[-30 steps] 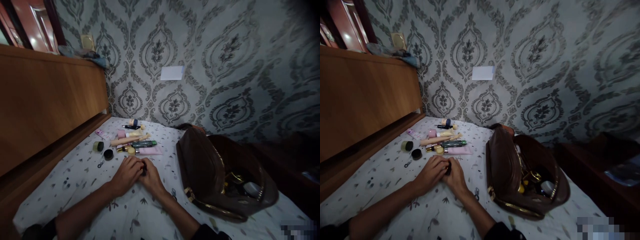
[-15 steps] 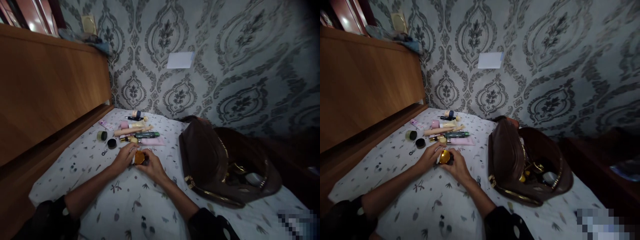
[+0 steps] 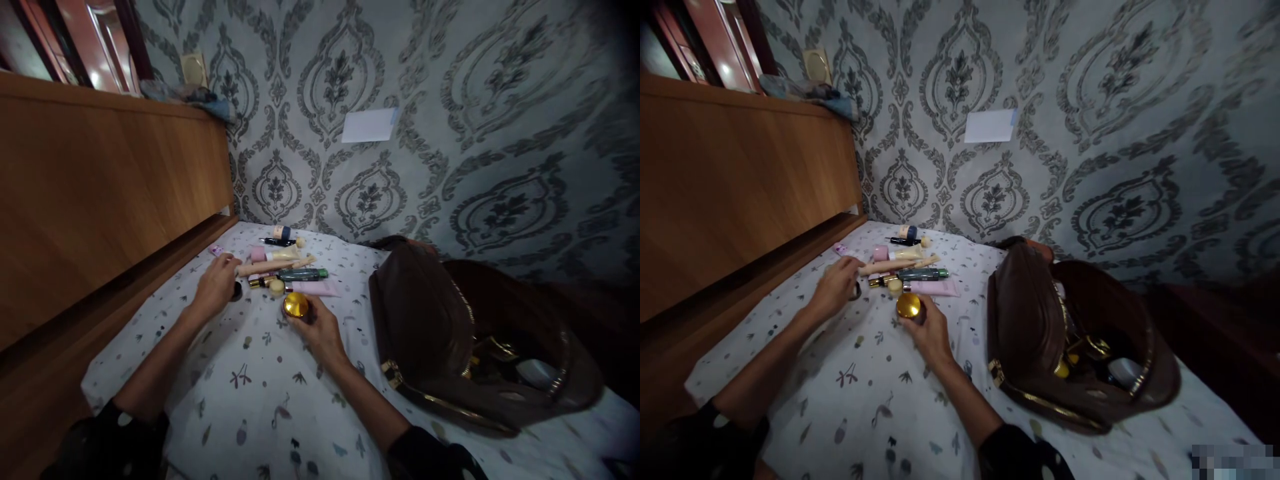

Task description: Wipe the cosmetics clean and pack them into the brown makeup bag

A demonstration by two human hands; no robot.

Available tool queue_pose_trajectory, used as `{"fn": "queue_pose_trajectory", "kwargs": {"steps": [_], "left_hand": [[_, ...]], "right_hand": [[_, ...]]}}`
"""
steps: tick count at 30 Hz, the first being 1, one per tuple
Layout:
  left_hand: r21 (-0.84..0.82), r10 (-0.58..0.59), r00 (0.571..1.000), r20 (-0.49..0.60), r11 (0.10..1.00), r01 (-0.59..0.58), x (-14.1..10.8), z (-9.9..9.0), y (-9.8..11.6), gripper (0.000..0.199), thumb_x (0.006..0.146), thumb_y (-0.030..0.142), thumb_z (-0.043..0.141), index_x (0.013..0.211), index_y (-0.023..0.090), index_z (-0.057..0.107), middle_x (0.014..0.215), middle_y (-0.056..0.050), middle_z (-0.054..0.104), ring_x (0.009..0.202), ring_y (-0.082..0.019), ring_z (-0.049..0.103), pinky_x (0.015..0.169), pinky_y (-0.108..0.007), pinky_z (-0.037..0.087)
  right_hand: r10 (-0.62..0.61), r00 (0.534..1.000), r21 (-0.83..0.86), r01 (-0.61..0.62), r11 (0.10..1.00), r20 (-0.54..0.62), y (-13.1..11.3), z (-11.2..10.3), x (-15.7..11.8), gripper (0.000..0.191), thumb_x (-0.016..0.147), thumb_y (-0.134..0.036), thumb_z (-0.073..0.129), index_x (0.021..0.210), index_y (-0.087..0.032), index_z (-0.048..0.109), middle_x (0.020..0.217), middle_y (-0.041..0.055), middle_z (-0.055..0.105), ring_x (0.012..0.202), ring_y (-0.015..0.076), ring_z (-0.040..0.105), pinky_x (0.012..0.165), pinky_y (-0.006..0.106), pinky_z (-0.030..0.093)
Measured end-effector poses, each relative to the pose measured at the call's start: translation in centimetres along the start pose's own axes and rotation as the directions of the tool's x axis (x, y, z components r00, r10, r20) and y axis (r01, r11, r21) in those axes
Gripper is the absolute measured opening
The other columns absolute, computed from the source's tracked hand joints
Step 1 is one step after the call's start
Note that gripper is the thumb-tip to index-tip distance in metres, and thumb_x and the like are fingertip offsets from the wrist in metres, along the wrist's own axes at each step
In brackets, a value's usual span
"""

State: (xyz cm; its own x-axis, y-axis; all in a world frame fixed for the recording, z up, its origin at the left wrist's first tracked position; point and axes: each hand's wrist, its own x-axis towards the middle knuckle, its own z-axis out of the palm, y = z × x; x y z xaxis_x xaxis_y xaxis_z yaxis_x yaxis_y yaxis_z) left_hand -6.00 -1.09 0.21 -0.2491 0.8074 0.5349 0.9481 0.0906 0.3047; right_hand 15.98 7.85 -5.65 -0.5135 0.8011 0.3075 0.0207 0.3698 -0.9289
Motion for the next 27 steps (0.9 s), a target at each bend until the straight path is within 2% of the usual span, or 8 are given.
{"fn": "queue_pose_trajectory", "kwargs": {"steps": [3,7,11,15,18,21,25,27], "left_hand": [[0.313,-0.113,0.983,0.143,0.948,0.063,0.5,-1.9,-3.1,0.046,0.085,0.005,0.041,0.124,0.021,0.058,0.143,-0.013,0.048,0.128,-0.035,0.047,0.088,-0.047,0.051],[0.4,-0.117,0.927,0.358,0.916,-0.039,0.4,-2.5,-5.2,0.052,0.083,-0.001,0.037,0.123,0.023,0.06,0.144,-0.01,0.051,0.13,-0.031,0.046,0.089,-0.044,0.051],[0.426,-0.132,0.936,0.327,0.904,-0.021,0.1,-2.5,-5.2,0.041,0.087,0.007,0.038,0.118,0.022,0.061,0.135,-0.013,0.055,0.121,-0.034,0.049,0.078,-0.042,0.052],[0.419,-0.198,0.959,0.202,0.903,0.098,-0.5,-3.0,-5.7,0.03,0.088,0.018,0.045,0.114,0.02,0.061,0.127,-0.014,0.056,0.111,-0.034,0.053,0.078,-0.042,0.05],[0.229,-0.203,0.972,0.118,0.958,0.172,-1.2,-3.4,-6.1,0.027,0.086,0.026,0.051,0.11,0.021,0.062,0.12,-0.011,0.058,0.106,-0.03,0.057,0.082,-0.04,0.049],[-0.152,-0.121,0.989,0.086,0.979,0.133,-2.0,-3.2,-4.7,0.029,0.081,0.037,0.059,0.105,0.02,0.064,0.109,-0.007,0.062,0.103,-0.027,0.059,0.092,-0.04,0.048],[-0.545,0.008,0.989,0.149,0.835,0.075,-3.8,-1.1,0.8,0.032,0.079,0.038,0.067,0.106,0.022,0.066,0.106,-0.006,0.065,0.104,-0.025,0.06,0.096,-0.04,0.047],[-0.662,0.041,0.984,0.173,0.745,0.085,-4.7,0.2,3.8,0.028,0.08,0.035,0.067,0.105,0.023,0.066,0.107,-0.006,0.066,0.105,-0.025,0.06,0.098,-0.04,0.046]], "right_hand": [[0.002,0.998,-0.022,-0.003,1.0,-0.055,0.7,0.0,0.2,0.046,0.071,-0.029,0.071,0.115,-0.017,0.062,0.111,0.0086,0.071,0.102,0.0258,0.065,0.093,0.042,0.05],[-0.025,0.998,-0.094,0.02,0.995,-0.053,1.7,0.1,0.3,0.05,0.074,-0.028,0.067,0.122,-0.016,0.057,0.118,0.0113,0.068,0.109,0.0275,0.063,0.099,0.046,0.047],[-0.124,0.987,-0.174,0.106,0.979,-0.099,1.6,0.1,0.2,0.051,0.074,-0.027,0.065,0.124,-0.016,0.055,0.121,0.0127,0.064,0.113,0.028,0.06,0.101,0.048,0.046],[-0.28,0.948,-0.239,0.24,0.941,-0.151,0.4,-0.1,-0.3,0.035,0.081,-0.022,0.058,0.115,-0.017,0.059,0.117,0.0125,0.064,0.113,0.0265,0.058,0.102,0.047,0.045],[-0.375,0.922,-0.233,0.345,0.909,-0.099,-0.4,0.0,-0.9,0.027,0.085,-0.019,0.054,0.111,-0.02,0.061,0.113,0.0112,0.065,0.111,0.0245,0.059,0.099,0.044,0.047],[-0.374,0.927,-0.18,0.372,0.911,0.023,-0.8,0.7,-1.6,0.027,0.085,-0.019,0.056,0.111,-0.02,0.061,0.108,0.0096,0.067,0.102,0.0225,0.062,0.091,0.039,0.052],[-0.225,0.957,-0.095,0.245,0.965,0.184,-1.3,2.0,-2.6,0.051,0.078,-0.024,0.067,0.128,-0.021,0.054,0.124,0.0104,0.063,0.109,0.0245,0.061,0.089,0.037,0.053],[-0.135,0.97,-0.055,0.149,0.987,0.202,-1.6,2.0,-3.1,0.056,0.075,-0.02,0.067,0.129,-0.02,0.052,0.117,0.0081,0.066,0.104,0.024,0.063,0.087,0.036,0.053]]}}
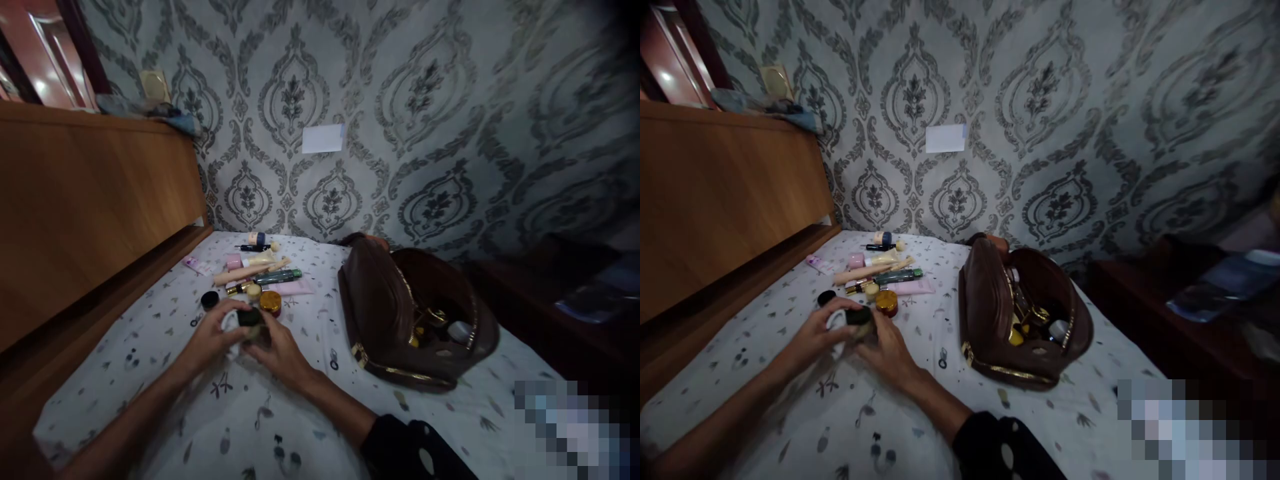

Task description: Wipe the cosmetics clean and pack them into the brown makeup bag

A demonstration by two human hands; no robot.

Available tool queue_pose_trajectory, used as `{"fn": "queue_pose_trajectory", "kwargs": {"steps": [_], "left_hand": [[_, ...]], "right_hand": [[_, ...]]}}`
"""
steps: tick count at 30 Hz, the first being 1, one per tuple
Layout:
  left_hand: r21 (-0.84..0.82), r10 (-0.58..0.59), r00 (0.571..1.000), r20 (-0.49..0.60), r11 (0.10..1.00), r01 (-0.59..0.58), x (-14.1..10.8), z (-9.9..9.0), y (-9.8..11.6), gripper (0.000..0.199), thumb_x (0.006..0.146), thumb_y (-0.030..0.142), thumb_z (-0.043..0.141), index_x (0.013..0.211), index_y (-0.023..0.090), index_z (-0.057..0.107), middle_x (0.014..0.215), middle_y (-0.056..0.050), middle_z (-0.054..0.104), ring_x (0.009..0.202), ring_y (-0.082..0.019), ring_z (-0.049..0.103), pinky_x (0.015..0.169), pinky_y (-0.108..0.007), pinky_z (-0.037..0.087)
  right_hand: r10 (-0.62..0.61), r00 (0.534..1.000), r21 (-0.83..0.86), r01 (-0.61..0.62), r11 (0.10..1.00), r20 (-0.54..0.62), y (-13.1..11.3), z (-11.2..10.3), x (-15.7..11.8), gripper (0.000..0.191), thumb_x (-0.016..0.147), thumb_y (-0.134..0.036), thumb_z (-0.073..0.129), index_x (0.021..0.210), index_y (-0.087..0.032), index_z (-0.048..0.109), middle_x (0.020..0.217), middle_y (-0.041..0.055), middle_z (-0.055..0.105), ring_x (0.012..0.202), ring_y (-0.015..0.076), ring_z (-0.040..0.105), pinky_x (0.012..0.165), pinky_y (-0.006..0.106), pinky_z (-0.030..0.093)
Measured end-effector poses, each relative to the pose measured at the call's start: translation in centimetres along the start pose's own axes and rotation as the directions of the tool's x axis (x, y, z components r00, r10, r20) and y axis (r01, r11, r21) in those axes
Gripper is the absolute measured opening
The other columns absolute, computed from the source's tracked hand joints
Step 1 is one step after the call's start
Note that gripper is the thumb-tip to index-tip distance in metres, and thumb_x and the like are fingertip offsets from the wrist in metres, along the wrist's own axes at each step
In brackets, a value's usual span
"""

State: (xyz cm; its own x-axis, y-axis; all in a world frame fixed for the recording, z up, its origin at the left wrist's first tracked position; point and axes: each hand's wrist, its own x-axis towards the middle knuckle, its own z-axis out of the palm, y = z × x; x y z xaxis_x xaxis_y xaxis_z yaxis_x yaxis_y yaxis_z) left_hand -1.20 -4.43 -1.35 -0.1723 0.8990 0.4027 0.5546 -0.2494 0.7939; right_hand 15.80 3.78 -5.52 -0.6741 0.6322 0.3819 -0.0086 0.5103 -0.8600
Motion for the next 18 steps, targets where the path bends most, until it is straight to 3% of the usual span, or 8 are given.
{"fn": "queue_pose_trajectory", "kwargs": {"steps": [2,4,8,11,15,18], "left_hand": [[-0.069,-0.012,0.999,0.05,0.998,0.015,-0.4,2.1,0.9,0.026,0.083,0.033,0.064,0.108,0.024,0.064,0.11,-0.005,0.066,0.109,-0.026,0.059,0.098,-0.039,0.046],[-0.072,-0.039,0.995,0.096,0.996,0.046,-0.5,3.0,1.5,0.025,0.086,0.036,0.062,0.107,0.023,0.063,0.108,-0.005,0.066,0.108,-0.026,0.06,0.095,-0.038,0.047],[0.017,-0.11,0.994,0.022,0.994,0.109,0.3,2.5,2.8,0.03,0.093,0.043,0.052,0.111,0.02,0.056,0.109,-0.005,0.062,0.102,-0.023,0.059,0.091,-0.035,0.047],[0.06,-0.07,0.997,0.014,0.996,0.069,0.6,2.8,4.2,0.031,0.096,0.041,0.047,0.12,0.02,0.049,0.114,-0.007,0.059,0.103,-0.021,0.058,0.092,-0.034,0.048],[0.182,0.178,0.974,0.139,0.962,-0.202,0.1,5.6,5.1,0.03,0.098,0.032,0.046,0.125,0.02,0.043,0.122,-0.012,0.055,0.116,-0.024,0.055,0.097,-0.04,0.048],[0.313,0.423,0.856,0.298,0.804,-0.506,-0.2,8.1,4.3,0.025,0.099,0.022,0.043,0.123,0.019,0.045,0.124,-0.014,0.057,0.119,-0.026,0.055,0.098,-0.044,0.048]], "right_hand": [[0.068,0.997,0.034,-0.067,0.997,-0.022,-0.3,-0.5,-0.7,0.055,0.074,-0.016,0.066,0.127,-0.019,0.052,0.109,0.0053,0.068,0.096,0.0221,0.065,0.084,0.035,0.053],[0.089,0.995,0.006,-0.089,0.996,-0.054,-0.2,-1.6,-1.8,0.057,0.071,-0.015,0.067,0.126,-0.019,0.052,0.112,0.0054,0.067,0.1,0.0223,0.064,0.088,0.036,0.051],[0.065,0.997,-0.183,-0.071,0.981,-0.042,0.5,-3.7,-3.8,0.056,0.069,-0.015,0.071,0.123,-0.019,0.056,0.119,0.0082,0.064,0.111,0.0255,0.058,0.097,0.04,0.046],[0.065,0.998,-0.26,-0.067,0.963,-0.015,1.0,-4.2,-4.4,0.055,0.07,-0.017,0.072,0.123,-0.02,0.057,0.117,0.0089,0.064,0.11,0.026,0.057,0.094,0.041,0.047],[0.025,0.999,-0.302,-0.033,0.953,-0.03,1.3,-4.0,-4.0,0.041,0.071,-0.026,0.072,0.11,-0.018,0.063,0.106,0.0091,0.066,0.101,0.0271,0.058,0.089,0.042,0.049],[0.0,0.997,-0.285,-0.021,0.958,-0.075,1.4,-4.0,-4.0,0.032,0.072,-0.025,0.066,0.103,-0.017,0.066,0.099,0.0091,0.066,0.098,0.028,0.06,0.09,0.043,0.05]]}}
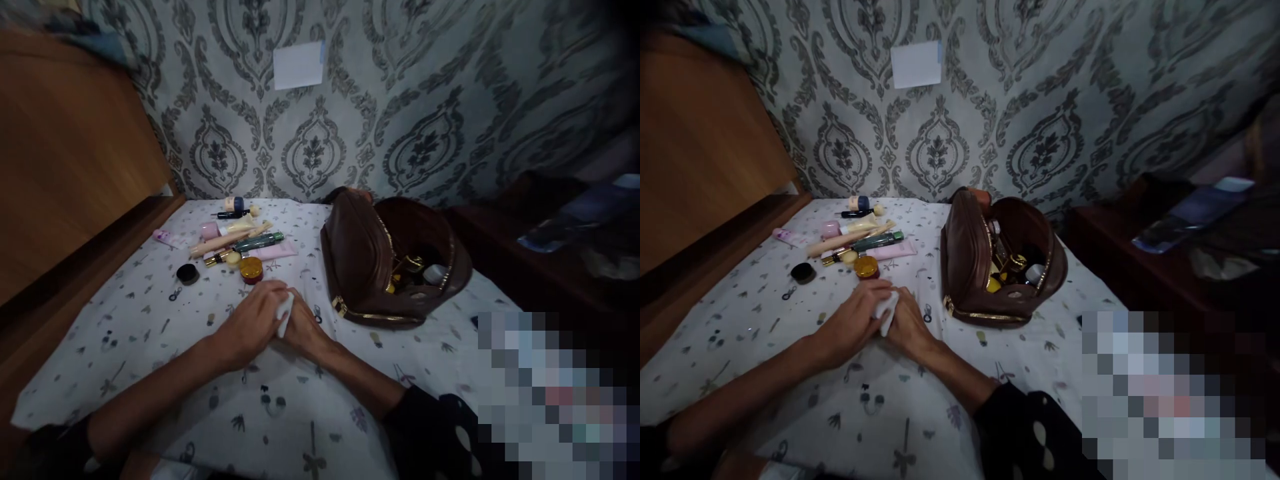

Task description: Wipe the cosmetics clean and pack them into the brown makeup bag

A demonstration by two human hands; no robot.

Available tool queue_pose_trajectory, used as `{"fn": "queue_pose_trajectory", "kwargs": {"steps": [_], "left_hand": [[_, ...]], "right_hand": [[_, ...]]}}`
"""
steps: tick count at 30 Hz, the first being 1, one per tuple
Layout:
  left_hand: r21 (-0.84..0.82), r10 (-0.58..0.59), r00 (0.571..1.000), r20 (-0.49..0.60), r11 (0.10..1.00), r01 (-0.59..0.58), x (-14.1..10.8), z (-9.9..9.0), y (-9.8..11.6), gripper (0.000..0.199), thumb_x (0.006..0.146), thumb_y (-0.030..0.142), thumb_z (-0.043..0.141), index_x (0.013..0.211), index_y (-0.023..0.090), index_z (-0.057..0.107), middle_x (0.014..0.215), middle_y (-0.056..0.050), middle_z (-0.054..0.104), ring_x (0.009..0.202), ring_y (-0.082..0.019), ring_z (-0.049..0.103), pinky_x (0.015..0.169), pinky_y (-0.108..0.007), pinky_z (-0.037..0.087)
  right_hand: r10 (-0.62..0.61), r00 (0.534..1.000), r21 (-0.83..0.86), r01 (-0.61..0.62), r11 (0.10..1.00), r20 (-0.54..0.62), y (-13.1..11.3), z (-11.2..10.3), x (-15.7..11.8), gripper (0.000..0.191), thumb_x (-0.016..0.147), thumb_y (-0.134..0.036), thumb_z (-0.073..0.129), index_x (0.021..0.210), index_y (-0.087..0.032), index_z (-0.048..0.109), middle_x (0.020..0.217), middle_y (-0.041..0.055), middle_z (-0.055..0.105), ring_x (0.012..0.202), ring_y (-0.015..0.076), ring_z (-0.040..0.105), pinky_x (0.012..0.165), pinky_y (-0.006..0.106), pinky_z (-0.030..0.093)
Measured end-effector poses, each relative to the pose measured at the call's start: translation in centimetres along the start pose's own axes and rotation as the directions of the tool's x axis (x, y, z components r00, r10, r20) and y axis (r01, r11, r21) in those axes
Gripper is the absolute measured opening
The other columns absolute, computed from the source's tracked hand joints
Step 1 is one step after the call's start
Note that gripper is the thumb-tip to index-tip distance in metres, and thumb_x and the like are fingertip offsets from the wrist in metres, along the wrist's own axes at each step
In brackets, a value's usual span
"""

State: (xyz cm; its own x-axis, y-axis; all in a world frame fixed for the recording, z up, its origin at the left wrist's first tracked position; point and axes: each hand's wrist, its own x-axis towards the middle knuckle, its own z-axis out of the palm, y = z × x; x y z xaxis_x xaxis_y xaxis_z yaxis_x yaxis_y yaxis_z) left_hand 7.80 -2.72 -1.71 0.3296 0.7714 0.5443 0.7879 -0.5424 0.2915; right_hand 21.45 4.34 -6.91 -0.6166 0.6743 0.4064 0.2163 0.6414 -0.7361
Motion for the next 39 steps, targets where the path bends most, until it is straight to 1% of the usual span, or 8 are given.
{"fn": "queue_pose_trajectory", "kwargs": {"steps": [2,4,8,11,17,27,33,39], "left_hand": [[0.126,0.14,0.99,0.005,0.982,-0.139,0.0,1.3,-0.3,0.024,0.099,0.017,0.042,0.122,0.016,0.047,0.123,-0.016,0.06,0.117,-0.027,0.056,0.097,-0.046,0.049],[0.203,0.162,0.987,-0.016,0.967,-0.156,0.0,1.9,-0.9,0.022,0.098,0.018,0.043,0.119,0.014,0.05,0.118,-0.016,0.062,0.112,-0.027,0.058,0.093,-0.045,0.05],[0.219,0.016,1.0,-0.009,0.976,-0.014,-0.3,1.2,-2.1,0.016,0.099,0.02,0.04,0.104,0.017,0.055,0.104,-0.011,0.064,0.099,-0.025,0.06,0.085,-0.04,0.052],[0.162,-0.147,0.989,0.001,0.976,0.144,-0.6,0.4,-3.0,0.02,0.1,0.022,0.037,0.091,0.02,0.054,0.092,-0.007,0.062,0.086,-0.02,0.061,0.076,-0.034,0.052],[0.065,-0.293,0.953,0.074,0.955,0.288,-0.8,-0.1,-3.9,0.03,0.101,0.027,0.033,0.075,0.022,0.048,0.077,-0.002,0.058,0.074,-0.018,0.059,0.066,-0.03,0.047],[0.049,-0.367,0.921,0.13,0.93,0.364,-1.1,0.3,-2.5,0.025,0.1,0.034,0.034,0.092,0.02,0.053,0.092,-0.005,0.06,0.085,-0.021,0.06,0.074,-0.034,0.049],[-0.07,-0.42,0.898,0.132,0.9,0.431,-1.1,0.3,-2.2,0.025,0.1,0.035,0.034,0.092,0.02,0.053,0.094,-0.005,0.059,0.086,-0.021,0.059,0.076,-0.034,0.048],[-0.176,-0.401,0.912,0.09,0.895,0.411,-1.0,0.1,-2.3,0.024,0.1,0.033,0.036,0.097,0.02,0.055,0.095,-0.005,0.058,0.089,-0.019,0.058,0.079,-0.032,0.048]], "right_hand": [[0.0,1.0,0.075,0.001,0.997,-0.012,0.1,-0.2,-0.1,0.046,0.072,-0.023,0.063,0.118,-0.018,0.062,0.107,0.0092,0.066,0.11,0.0286,0.059,0.099,0.043,0.047],[0.04,0.999,0.132,-0.041,0.99,0.008,0.0,-0.5,-0.3,0.071,0.071,-0.023,0.065,0.139,-0.018,0.047,0.121,0.0101,0.063,0.121,0.029,0.055,0.105,0.043,0.044],[0.237,0.97,0.113,-0.242,0.964,0.062,-0.6,-0.7,-0.4,0.112,0.063,-0.026,0.078,0.155,-0.019,0.015,0.119,0.0106,0.064,0.113,0.0307,0.06,0.097,0.046,0.048],[0.29,0.953,0.141,-0.3,0.943,0.09,-0.9,-0.8,-0.3,0.119,0.059,-0.023,0.084,0.155,-0.02,0.015,0.108,0.0068,0.07,0.105,0.029,0.062,0.095,0.045,0.048],[0.245,0.969,0.177,-0.248,0.952,0.038,-0.5,-0.5,-0.6,0.103,0.059,-0.015,0.083,0.149,-0.027,0.035,0.108,0.0048,0.071,0.102,0.0265,0.065,0.095,0.043,0.049],[0.13,0.987,0.097,-0.121,0.988,-0.095,-0.2,-1.0,-0.5,0.056,0.069,-0.016,0.076,0.123,-0.023,0.064,0.115,0.0072,0.069,0.106,0.026,0.064,0.091,0.04,0.053],[0.127,0.988,0.142,-0.113,0.983,-0.089,0.1,-1.0,-0.3,0.051,0.069,-0.015,0.072,0.119,-0.022,0.065,0.115,0.0081,0.069,0.106,0.0256,0.064,0.093,0.041,0.053],[0.141,0.989,0.212,-0.127,0.969,-0.052,-0.2,-1.3,-0.3,0.045,0.072,-0.022,0.07,0.117,-0.022,0.064,0.116,0.008,0.069,0.106,0.0253,0.065,0.094,0.041,0.052]]}}
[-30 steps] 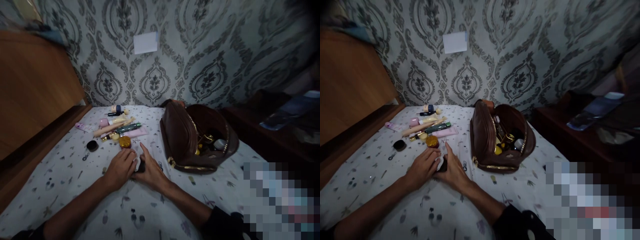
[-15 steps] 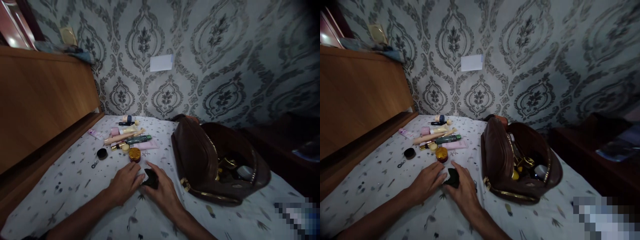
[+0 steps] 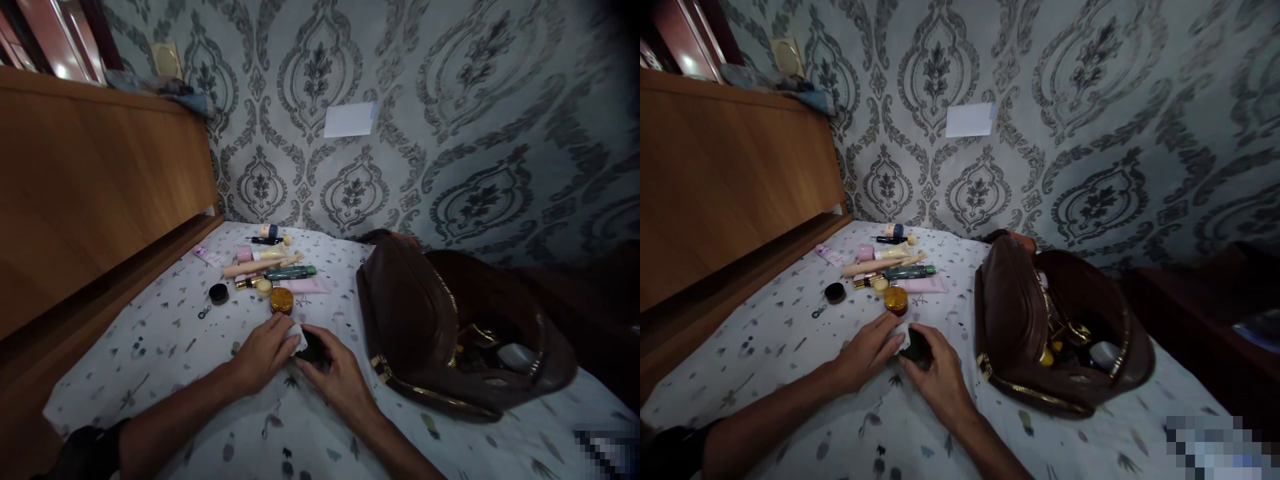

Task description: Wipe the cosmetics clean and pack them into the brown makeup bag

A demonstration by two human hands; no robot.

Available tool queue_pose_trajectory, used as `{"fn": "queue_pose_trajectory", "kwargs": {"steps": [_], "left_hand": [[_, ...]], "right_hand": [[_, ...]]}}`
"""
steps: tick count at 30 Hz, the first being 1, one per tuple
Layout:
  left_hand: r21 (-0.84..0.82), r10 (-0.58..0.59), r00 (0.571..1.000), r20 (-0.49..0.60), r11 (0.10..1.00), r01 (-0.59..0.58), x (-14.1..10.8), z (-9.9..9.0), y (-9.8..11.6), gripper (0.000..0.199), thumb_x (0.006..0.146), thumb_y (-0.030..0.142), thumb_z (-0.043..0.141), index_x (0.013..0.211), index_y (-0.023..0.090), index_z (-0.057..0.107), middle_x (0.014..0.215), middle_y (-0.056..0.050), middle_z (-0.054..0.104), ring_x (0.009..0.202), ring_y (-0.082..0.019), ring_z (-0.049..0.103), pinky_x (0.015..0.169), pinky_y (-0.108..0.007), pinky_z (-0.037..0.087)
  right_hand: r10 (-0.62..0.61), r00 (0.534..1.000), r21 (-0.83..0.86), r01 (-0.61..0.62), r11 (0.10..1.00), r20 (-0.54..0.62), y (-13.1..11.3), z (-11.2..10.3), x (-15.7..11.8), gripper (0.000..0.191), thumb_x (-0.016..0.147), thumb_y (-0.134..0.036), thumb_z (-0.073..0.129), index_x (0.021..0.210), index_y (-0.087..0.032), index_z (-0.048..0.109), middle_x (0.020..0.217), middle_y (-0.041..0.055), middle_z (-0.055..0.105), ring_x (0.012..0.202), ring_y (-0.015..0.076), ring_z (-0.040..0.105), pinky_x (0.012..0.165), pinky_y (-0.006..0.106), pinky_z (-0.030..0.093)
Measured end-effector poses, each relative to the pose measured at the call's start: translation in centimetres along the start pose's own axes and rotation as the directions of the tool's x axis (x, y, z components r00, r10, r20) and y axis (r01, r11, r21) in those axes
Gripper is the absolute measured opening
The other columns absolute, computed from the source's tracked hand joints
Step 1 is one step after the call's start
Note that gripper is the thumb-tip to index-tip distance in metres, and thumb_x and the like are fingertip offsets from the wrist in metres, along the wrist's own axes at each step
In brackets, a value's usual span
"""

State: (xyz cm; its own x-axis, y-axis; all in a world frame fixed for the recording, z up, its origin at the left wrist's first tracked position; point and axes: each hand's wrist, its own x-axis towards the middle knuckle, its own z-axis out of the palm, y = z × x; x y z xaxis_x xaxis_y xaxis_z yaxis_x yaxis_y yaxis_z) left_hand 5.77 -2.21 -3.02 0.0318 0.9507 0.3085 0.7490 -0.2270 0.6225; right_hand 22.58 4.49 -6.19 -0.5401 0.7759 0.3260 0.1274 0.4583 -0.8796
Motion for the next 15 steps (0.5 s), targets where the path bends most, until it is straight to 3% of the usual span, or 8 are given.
{"fn": "queue_pose_trajectory", "kwargs": {"steps": [9,15], "left_hand": [[-0.057,0.087,0.995,-0.04,0.994,-0.089,0.02,0.04,-0.07,0.033,0.101,0.032,0.037,0.124,0.02,0.057,0.111,-0.01,0.059,0.105,-0.021,0.059,0.093,-0.035,0.049],[-0.142,0.029,1.0,-0.006,0.989,-0.03,-0.04,-0.08,0.05,0.042,0.1,0.038,0.039,0.135,0.02,0.051,0.126,-0.013,0.059,0.119,-0.024,0.056,0.102,-0.038,0.046]], "right_hand": [[0.157,0.986,0.21,-0.141,0.967,-0.06,-0.54,0.26,0.25,0.036,0.07,-0.031,0.072,0.103,-0.019,0.063,0.102,0.0085,0.069,0.098,0.0244,0.065,0.087,0.038,0.053],[0.212,0.977,0.421,-0.18,0.889,-0.03,-0.78,0.03,0.51,0.04,0.064,-0.035,0.081,0.096,-0.021,0.061,0.097,0.0055,0.068,0.094,0.0221,0.065,0.079,0.032,0.055]]}}
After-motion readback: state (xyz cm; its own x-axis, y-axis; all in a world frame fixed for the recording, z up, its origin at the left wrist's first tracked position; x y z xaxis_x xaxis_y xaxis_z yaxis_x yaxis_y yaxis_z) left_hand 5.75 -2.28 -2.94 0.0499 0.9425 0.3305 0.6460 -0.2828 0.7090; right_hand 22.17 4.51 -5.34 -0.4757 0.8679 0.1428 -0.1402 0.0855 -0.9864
